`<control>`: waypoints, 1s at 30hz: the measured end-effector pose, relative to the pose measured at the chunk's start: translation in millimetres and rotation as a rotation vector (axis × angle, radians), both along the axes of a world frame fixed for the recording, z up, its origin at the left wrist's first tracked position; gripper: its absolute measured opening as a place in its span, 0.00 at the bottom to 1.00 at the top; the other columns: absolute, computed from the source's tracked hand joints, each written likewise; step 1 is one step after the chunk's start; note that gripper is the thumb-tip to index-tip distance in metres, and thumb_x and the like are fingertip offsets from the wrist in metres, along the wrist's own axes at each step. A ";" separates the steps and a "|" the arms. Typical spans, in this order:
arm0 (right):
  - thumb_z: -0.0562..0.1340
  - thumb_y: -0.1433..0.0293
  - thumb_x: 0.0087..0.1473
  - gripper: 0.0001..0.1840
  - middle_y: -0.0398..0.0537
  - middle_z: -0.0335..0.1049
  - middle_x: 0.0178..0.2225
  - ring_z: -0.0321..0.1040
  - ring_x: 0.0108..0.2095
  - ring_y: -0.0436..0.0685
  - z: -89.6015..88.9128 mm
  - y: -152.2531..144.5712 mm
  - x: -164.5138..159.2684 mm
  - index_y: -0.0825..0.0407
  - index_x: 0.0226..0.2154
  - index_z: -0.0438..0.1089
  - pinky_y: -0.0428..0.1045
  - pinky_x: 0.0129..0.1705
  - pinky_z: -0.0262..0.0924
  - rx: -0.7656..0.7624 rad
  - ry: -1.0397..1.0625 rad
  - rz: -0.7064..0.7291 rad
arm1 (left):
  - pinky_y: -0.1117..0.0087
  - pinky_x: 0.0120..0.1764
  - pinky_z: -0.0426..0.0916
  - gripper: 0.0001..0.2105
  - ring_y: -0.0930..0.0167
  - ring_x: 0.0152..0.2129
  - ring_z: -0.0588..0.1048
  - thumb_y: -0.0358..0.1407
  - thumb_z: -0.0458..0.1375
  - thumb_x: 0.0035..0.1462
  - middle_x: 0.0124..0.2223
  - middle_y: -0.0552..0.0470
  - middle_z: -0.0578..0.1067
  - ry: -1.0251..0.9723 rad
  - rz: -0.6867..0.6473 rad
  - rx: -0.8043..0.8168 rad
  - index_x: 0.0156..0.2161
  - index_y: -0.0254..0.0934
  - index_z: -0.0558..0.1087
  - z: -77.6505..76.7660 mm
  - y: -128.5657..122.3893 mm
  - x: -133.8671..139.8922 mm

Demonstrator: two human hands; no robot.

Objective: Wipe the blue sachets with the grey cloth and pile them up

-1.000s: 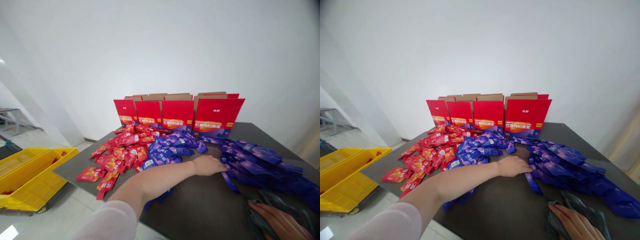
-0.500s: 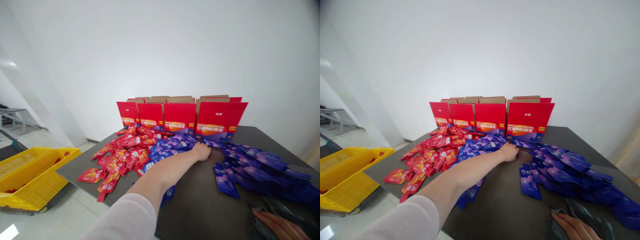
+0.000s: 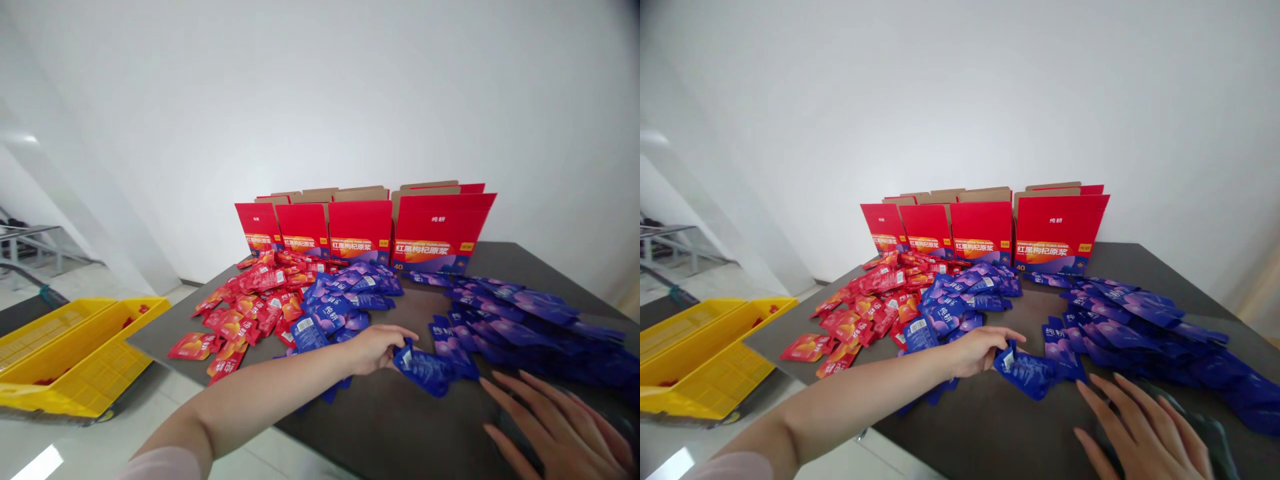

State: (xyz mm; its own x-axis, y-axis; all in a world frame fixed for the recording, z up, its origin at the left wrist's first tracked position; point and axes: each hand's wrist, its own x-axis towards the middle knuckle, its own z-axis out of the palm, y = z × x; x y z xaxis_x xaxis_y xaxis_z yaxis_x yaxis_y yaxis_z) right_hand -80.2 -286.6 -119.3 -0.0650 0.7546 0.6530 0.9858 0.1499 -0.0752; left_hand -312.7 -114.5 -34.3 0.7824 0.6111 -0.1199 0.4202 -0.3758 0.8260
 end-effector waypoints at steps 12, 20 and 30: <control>0.50 0.57 0.61 0.15 0.43 0.73 0.30 0.72 0.31 0.56 47.5 36.9 -56.5 0.44 0.30 0.67 0.52 0.37 0.64 -0.630 0.492 0.085 | 0.72 0.29 0.72 0.13 0.70 0.31 0.77 0.43 0.59 0.60 0.35 0.53 0.75 -0.108 0.051 -0.438 0.45 0.36 0.70 -11.2 -25.8 -33.6; 0.49 0.55 0.62 0.18 0.44 0.71 0.31 0.70 0.34 0.56 37.6 29.2 -65.5 0.44 0.30 0.67 0.53 0.41 0.61 -0.538 0.528 0.139 | 0.77 0.35 0.64 0.06 0.73 0.32 0.75 0.34 0.60 0.60 0.35 0.55 0.79 -0.071 0.015 0.031 0.37 0.36 0.79 -1.4 -24.9 -29.8; 0.55 0.59 0.60 0.11 0.43 0.75 0.33 0.75 0.34 0.53 20.8 25.1 -46.8 0.44 0.34 0.71 0.47 0.39 0.67 -0.407 0.461 0.204 | 0.77 0.30 0.64 0.10 0.75 0.26 0.73 0.38 0.59 0.63 0.31 0.53 0.78 -0.288 0.227 -0.107 0.39 0.32 0.79 -9.5 -39.8 -28.5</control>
